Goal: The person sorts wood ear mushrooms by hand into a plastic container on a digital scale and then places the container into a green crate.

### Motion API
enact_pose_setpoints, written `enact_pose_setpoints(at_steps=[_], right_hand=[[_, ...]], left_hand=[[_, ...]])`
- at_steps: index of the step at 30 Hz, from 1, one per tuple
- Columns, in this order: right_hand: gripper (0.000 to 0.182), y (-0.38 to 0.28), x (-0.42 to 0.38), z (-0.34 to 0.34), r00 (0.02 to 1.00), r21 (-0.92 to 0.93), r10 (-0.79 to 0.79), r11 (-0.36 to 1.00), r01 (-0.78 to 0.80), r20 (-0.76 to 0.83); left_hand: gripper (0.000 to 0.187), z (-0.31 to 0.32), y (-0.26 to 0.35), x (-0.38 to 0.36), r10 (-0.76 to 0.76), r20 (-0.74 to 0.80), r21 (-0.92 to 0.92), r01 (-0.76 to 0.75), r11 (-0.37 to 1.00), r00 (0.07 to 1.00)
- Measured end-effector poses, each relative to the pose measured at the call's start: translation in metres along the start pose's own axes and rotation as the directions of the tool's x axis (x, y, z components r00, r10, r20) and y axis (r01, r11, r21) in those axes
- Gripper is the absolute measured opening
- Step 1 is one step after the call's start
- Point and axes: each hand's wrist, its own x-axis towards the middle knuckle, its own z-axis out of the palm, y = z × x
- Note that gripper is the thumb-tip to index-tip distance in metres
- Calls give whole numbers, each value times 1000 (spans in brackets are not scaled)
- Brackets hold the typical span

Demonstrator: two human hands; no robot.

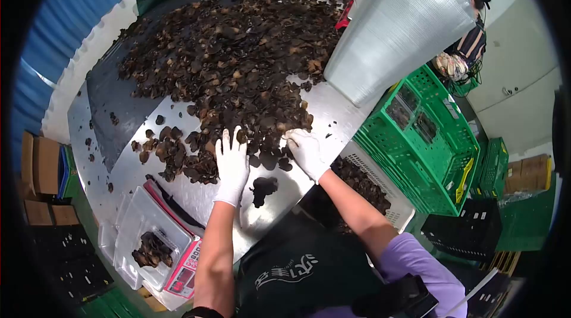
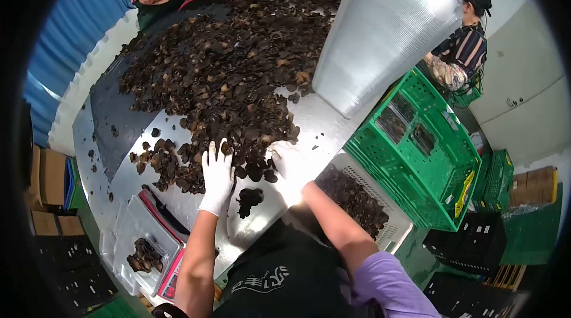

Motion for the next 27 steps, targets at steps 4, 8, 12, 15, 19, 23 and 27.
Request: enact_pose_setpoints(at_steps=[4,8,12,15,19,23,27], right_hand=[[33,-22,8,14,992,-192,95,978,-79,78],[54,-25,13,41,991,-460,114,886,-66,77],[37,-25,18,40,993,-382,78,923,-36,94],[25,-12,10,44,1000,-259,-19,966,22,13],[15,-17,1,24,994,93,73,993,-66,-82],[20,-23,-29,-49,984,329,138,929,-168,114],[27,12,-90,-132,717,-146,275,960,-239,640]], left_hand=[[52,0,1,-3,-19,33,-29,20,999,999],[52,4,3,-2,-29,37,-33,30,999,999],[56,2,5,-3,-26,-25,-51,25,998,999],[55,3,8,-2,-32,-6,-40,32,999,999],[53,3,7,-3,-11,-33,-38,9,999,999],[60,1,8,-4,-25,30,-19,26,999,999],[61,-17,13,-6,-35,-6,-61,35,998,999]])
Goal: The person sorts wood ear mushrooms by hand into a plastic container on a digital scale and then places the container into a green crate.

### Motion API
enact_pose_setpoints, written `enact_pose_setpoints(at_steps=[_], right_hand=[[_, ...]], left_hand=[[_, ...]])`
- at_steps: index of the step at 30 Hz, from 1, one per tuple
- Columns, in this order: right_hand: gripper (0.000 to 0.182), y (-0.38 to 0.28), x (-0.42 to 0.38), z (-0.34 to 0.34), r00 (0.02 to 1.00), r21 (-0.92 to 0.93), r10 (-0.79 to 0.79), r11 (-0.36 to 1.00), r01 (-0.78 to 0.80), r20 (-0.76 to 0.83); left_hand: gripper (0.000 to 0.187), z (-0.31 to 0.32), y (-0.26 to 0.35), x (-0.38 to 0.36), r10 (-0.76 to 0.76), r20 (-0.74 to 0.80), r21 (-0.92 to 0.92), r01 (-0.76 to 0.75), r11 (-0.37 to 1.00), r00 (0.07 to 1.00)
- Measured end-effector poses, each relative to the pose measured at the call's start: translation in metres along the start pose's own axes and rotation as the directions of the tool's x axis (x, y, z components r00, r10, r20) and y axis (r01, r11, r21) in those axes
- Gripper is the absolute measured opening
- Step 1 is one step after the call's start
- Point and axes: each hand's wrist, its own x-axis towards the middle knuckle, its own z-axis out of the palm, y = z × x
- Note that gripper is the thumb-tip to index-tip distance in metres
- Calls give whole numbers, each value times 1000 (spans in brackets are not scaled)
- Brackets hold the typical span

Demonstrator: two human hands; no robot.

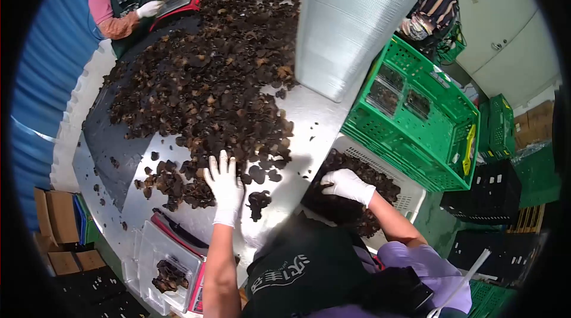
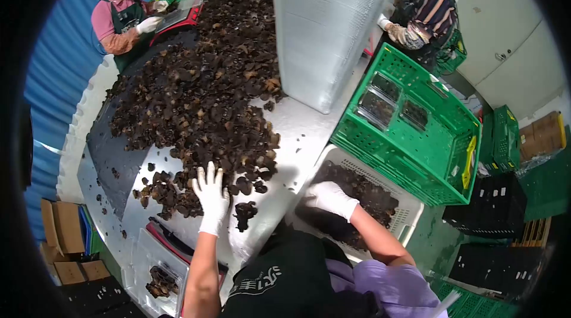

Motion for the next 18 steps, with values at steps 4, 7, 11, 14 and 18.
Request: enact_pose_setpoints(at_steps=[4,7,11,14,18], right_hand=[[30,24,-38,25,963,-232,102,959,-162,-250],[23,10,-20,43,932,73,54,997,-30,-357],[26,-25,32,68,889,165,-23,980,111,-457],[29,-47,73,90,853,71,-80,988,136,-515],[37,-59,110,90,925,-101,-2,994,-40,-379]], left_hand=[[36,-10,22,-9,-41,-318,-85,15,996,947],[28,11,33,-12,74,-280,-118,-111,987,957],[39,16,58,-9,-20,29,-36,21,999,999],[33,26,56,-4,-33,6,-14,34,999,999],[26,30,50,-3,-72,104,129,58,990,992]])
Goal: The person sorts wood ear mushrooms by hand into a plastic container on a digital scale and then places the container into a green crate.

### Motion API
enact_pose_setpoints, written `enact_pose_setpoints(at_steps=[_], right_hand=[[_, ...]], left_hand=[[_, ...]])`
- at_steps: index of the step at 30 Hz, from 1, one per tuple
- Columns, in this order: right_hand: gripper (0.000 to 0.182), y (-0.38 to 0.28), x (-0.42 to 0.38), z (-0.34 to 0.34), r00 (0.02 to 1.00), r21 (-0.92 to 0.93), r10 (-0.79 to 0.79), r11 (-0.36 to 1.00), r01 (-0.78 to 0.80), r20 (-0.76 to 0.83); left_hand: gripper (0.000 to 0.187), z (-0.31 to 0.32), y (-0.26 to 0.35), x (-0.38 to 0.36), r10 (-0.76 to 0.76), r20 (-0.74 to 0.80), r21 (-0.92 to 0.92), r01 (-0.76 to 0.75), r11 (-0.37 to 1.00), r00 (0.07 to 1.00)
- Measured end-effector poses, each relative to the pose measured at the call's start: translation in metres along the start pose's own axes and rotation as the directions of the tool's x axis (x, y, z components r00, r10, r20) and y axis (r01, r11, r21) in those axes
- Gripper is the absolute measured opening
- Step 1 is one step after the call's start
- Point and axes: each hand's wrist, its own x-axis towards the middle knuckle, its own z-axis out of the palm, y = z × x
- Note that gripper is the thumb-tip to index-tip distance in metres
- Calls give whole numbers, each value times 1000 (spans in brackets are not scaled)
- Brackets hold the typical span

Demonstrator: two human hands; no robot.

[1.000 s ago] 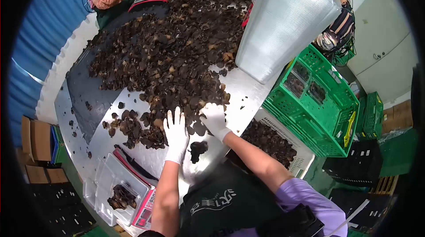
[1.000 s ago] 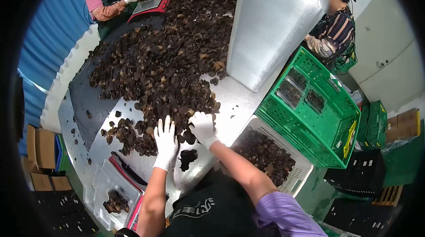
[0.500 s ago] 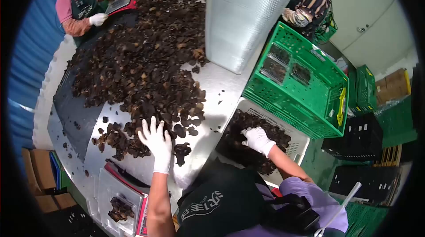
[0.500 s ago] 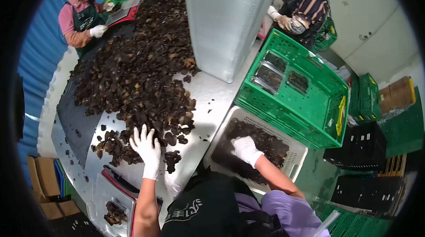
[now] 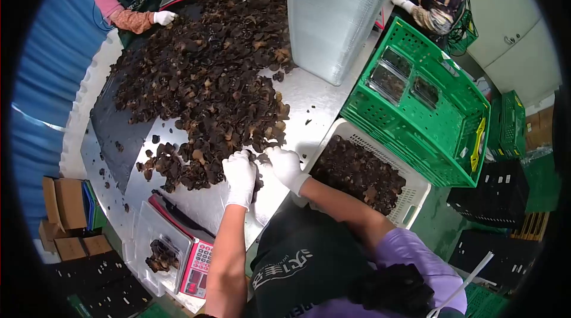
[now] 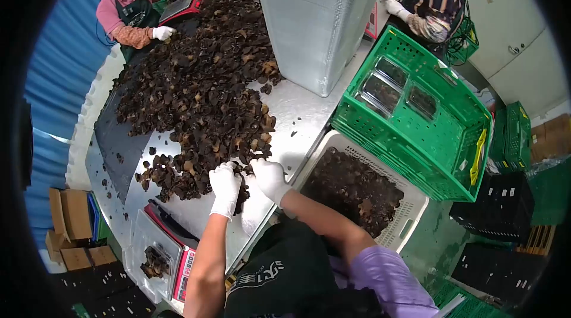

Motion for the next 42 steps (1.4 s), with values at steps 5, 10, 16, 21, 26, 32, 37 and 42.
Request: enact_pose_setpoints(at_steps=[5,10,16,21,26,32,37,42], right_hand=[[23,26,-17,-7,995,437,-51,895,83,-85],[18,81,-91,-85,900,29,-189,981,194,394],[18,57,-76,-78,997,207,-15,978,1,71],[21,25,-4,-24,972,170,-91,977,129,-216],[19,32,30,28,954,-346,-224,927,146,-197],[15,35,-21,-75,981,306,-134,936,171,-139],[25,92,-81,-136,860,-175,-7,978,112,511],[30,78,-77,-132,959,-175,-53,979,105,278]], left_hand=[[25,-9,6,-9,-44,-30,-122,40,992,999],[32,-8,11,-13,-10,-68,-77,4,997,998],[17,5,11,5,19,-149,53,-11,999,989],[22,-5,-1,-1,-294,-181,-362,215,907,938],[21,-6,-13,-13,-427,-185,-656,212,724,885],[15,-37,8,-39,-404,-95,-893,101,438,910],[22,-62,72,-80,344,166,-948,53,315,924],[25,-33,43,-40,-40,-232,-539,-95,837,972]])
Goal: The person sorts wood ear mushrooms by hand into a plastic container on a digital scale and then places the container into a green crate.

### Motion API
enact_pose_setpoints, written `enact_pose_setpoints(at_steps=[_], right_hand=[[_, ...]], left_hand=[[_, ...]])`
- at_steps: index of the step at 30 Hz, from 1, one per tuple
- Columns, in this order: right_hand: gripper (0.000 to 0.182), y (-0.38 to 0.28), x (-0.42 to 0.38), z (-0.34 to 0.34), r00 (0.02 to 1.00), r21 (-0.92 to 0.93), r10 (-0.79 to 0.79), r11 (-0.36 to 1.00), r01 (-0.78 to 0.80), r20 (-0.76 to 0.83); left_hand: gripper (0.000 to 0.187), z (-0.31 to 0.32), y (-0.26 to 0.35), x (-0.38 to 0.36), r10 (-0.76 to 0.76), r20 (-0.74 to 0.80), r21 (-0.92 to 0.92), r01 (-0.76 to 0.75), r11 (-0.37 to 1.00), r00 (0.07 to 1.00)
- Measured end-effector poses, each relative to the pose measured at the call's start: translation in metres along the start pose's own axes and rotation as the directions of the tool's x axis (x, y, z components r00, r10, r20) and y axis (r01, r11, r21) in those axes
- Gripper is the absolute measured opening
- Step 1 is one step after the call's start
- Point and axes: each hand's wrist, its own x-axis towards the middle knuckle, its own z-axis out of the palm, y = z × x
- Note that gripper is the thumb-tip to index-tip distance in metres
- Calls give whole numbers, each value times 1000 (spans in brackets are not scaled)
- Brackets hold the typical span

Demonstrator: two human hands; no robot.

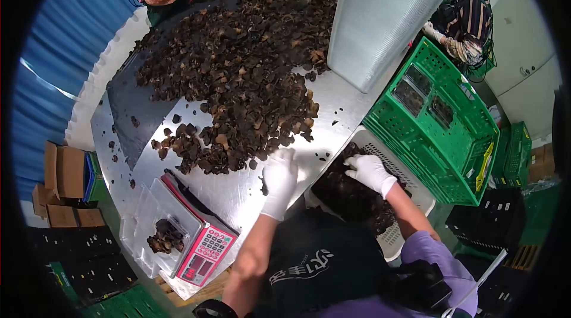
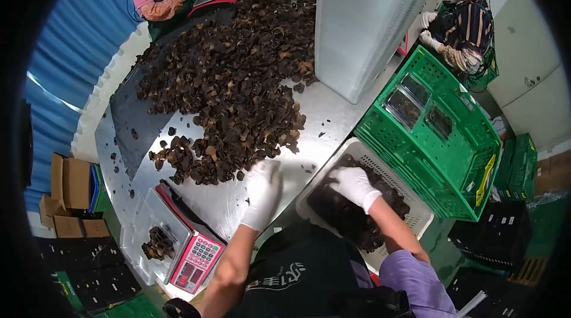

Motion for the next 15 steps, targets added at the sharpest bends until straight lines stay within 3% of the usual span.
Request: enact_pose_setpoints(at_steps=[2,4,6,9,11,12,13,14,15], right_hand=[[28,-22,25,13,989,234,-10,971,46,-149],[28,-42,63,34,959,256,-71,956,144,-274],[25,-68,94,41,926,223,-40,966,132,-375],[19,-86,130,57,944,67,-16,997,41,-330],[17,-79,151,80,941,-15,-41,999,38,-335],[16,-80,157,83,935,-100,-68,994,36,-347],[11,-80,159,87,927,-268,-110,963,11,-359],[11,-76,152,91,932,-261,-116,965,24,-345],[12,-77,133,69,917,-54,-149,989,139,-369]], left_hand=[[20,-9,-23,16,26,-97,203,-6,979,995],[18,-5,-48,26,-67,194,403,-17,915,979],[19,13,-73,25,-63,180,485,-33,874,982],[16,-3,-61,18,25,74,389,-52,920,997],[14,-5,-60,9,-100,-136,2,102,995,986],[12,-17,-49,6,-350,-3,-172,345,923,937],[10,-19,-54,-3,-430,-33,-412,380,828,902],[8,-21,-58,-15,-514,-42,-627,378,681,857],[12,-34,-52,-22,-619,30,-793,396,463,785]])
